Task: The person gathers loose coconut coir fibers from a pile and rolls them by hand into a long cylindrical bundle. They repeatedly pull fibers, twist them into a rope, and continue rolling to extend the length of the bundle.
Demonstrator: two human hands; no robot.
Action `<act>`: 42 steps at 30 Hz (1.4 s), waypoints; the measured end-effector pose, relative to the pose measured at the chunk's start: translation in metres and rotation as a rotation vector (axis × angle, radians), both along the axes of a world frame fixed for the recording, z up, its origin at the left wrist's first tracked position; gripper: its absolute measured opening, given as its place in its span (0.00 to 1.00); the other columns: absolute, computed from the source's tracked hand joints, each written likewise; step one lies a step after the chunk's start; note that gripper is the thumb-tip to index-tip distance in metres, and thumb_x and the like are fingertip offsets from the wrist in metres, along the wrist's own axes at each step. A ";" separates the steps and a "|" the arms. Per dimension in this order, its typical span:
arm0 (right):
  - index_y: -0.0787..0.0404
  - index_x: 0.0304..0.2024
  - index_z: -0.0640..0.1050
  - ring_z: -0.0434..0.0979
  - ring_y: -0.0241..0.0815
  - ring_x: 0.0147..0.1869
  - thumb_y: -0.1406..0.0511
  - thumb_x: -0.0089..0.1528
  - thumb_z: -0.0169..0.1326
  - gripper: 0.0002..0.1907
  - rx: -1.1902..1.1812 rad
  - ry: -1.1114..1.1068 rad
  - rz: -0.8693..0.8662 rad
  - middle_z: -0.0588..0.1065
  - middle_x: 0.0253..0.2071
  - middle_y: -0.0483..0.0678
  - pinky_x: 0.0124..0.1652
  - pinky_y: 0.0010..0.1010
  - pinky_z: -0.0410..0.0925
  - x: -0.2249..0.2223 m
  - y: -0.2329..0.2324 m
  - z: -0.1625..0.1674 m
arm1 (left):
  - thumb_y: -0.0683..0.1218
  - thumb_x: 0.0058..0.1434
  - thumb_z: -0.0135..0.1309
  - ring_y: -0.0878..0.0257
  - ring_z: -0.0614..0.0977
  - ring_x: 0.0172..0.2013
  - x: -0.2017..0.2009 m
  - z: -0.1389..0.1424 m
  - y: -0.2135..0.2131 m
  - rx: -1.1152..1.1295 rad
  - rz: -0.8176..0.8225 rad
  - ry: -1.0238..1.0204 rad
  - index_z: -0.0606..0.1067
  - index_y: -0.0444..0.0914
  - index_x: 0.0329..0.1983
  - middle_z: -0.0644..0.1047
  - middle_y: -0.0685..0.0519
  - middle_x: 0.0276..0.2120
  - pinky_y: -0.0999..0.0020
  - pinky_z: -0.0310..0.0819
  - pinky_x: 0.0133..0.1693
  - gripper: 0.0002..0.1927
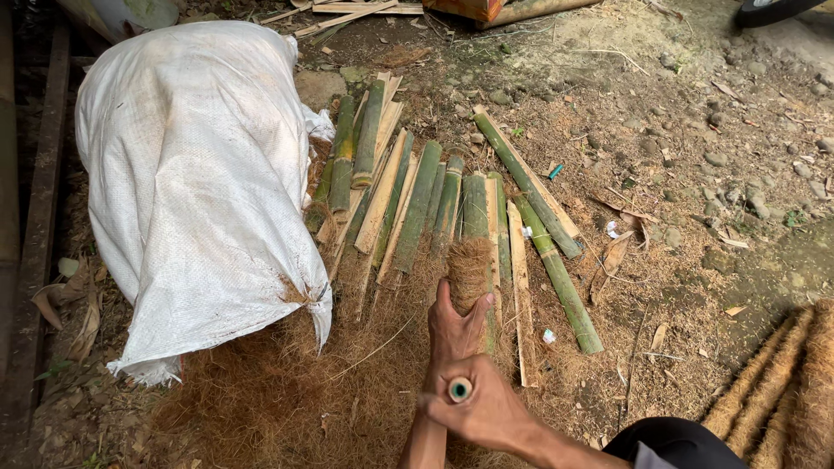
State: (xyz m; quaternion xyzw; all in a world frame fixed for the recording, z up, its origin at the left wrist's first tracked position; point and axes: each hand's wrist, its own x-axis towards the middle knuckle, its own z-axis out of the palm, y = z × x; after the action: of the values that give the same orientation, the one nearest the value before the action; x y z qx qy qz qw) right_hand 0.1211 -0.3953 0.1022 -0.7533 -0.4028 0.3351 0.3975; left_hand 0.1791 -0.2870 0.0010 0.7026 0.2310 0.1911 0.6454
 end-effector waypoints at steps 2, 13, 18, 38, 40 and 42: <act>0.61 0.19 0.79 0.71 0.36 0.14 0.64 0.60 0.56 0.15 -0.074 -0.038 -0.084 0.75 0.15 0.46 0.15 0.27 0.64 -0.015 0.003 -0.005 | 0.70 0.56 0.60 0.59 0.75 0.21 0.002 0.001 -0.001 -0.019 -0.014 -0.009 0.63 0.38 0.60 0.76 0.46 0.23 0.51 0.79 0.33 0.42; 0.66 0.30 0.81 0.85 0.42 0.30 0.66 0.75 0.50 0.19 0.251 -0.289 0.330 0.81 0.27 0.56 0.34 0.26 0.81 -0.038 0.003 -0.044 | 0.59 0.61 0.65 0.61 0.86 0.30 0.000 -0.004 0.000 -0.048 -0.081 -0.413 0.71 0.34 0.56 0.83 0.49 0.36 0.67 0.89 0.33 0.30; 0.66 0.31 0.80 0.82 0.44 0.28 0.62 0.73 0.49 0.19 -0.019 -0.251 0.605 0.80 0.31 0.58 0.37 0.30 0.76 -0.022 0.008 0.003 | 0.56 0.58 0.62 0.63 0.85 0.26 -0.007 0.015 -0.010 -0.291 -0.282 -0.235 0.69 0.39 0.56 0.80 0.55 0.34 0.64 0.87 0.27 0.28; 0.52 0.19 0.67 0.57 0.28 0.15 0.57 0.67 0.51 0.21 -0.541 0.197 0.427 0.61 0.15 0.37 0.14 0.22 0.54 0.186 0.049 0.134 | 0.77 0.65 0.49 0.55 0.81 0.41 -0.077 0.124 -0.049 0.018 -0.948 -0.362 0.74 0.36 0.65 0.79 0.46 0.46 0.46 0.74 0.49 0.44; 0.54 0.19 0.69 0.60 0.30 0.14 0.55 0.67 0.50 0.22 -0.329 0.220 0.277 0.63 0.14 0.38 0.14 0.23 0.56 0.204 0.009 0.116 | 0.75 0.63 0.46 0.56 0.79 0.26 -0.071 0.115 -0.045 0.005 -0.941 -0.251 0.76 0.40 0.63 0.81 0.49 0.32 0.48 0.82 0.41 0.42; 0.56 0.21 0.70 0.62 0.30 0.15 0.56 0.69 0.50 0.22 -0.152 0.308 0.132 0.65 0.15 0.39 0.14 0.22 0.57 0.212 -0.033 0.097 | 0.72 0.70 0.50 0.59 0.79 0.32 -0.064 0.103 -0.043 -0.082 -0.862 -0.396 0.75 0.35 0.48 0.80 0.50 0.32 0.50 0.80 0.43 0.34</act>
State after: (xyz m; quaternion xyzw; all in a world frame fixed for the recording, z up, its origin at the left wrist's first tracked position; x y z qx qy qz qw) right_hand 0.3336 -0.4282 0.1993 -0.6928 -0.3593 0.5013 0.3737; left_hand 0.1153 -0.3302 0.1044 0.6586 -0.2016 0.0268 0.7245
